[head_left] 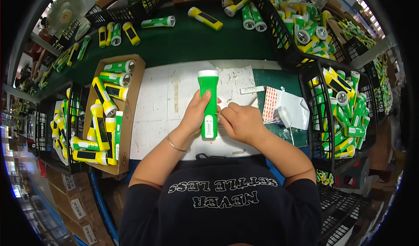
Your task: Assemble, test, and apply labels to hand-held flashlights on a factory production line.
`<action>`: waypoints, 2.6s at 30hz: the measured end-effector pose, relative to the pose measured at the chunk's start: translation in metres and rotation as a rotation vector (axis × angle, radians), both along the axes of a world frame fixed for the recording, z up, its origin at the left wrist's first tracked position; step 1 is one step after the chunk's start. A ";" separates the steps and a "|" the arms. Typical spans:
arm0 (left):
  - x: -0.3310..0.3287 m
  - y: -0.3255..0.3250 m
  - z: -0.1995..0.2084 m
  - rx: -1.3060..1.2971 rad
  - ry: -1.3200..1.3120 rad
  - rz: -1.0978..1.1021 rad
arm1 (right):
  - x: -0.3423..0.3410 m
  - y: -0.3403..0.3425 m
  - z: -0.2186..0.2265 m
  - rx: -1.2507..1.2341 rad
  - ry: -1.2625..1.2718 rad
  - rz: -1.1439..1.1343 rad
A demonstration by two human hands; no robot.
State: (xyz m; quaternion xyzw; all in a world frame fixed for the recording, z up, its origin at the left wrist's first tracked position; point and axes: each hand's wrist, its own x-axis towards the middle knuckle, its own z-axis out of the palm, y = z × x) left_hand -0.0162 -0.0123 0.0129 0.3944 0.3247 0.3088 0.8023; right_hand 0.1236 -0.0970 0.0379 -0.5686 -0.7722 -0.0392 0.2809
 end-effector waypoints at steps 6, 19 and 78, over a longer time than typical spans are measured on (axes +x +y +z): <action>-0.003 0.000 -0.017 0.249 0.043 0.013 | -0.012 0.006 -0.008 -0.029 -0.102 0.096; -0.006 0.011 -0.008 0.506 0.063 0.074 | -0.017 0.013 -0.005 -0.079 -0.071 0.085; -0.045 0.011 0.037 1.322 0.770 -0.228 | 0.040 0.046 0.034 -0.722 0.721 0.155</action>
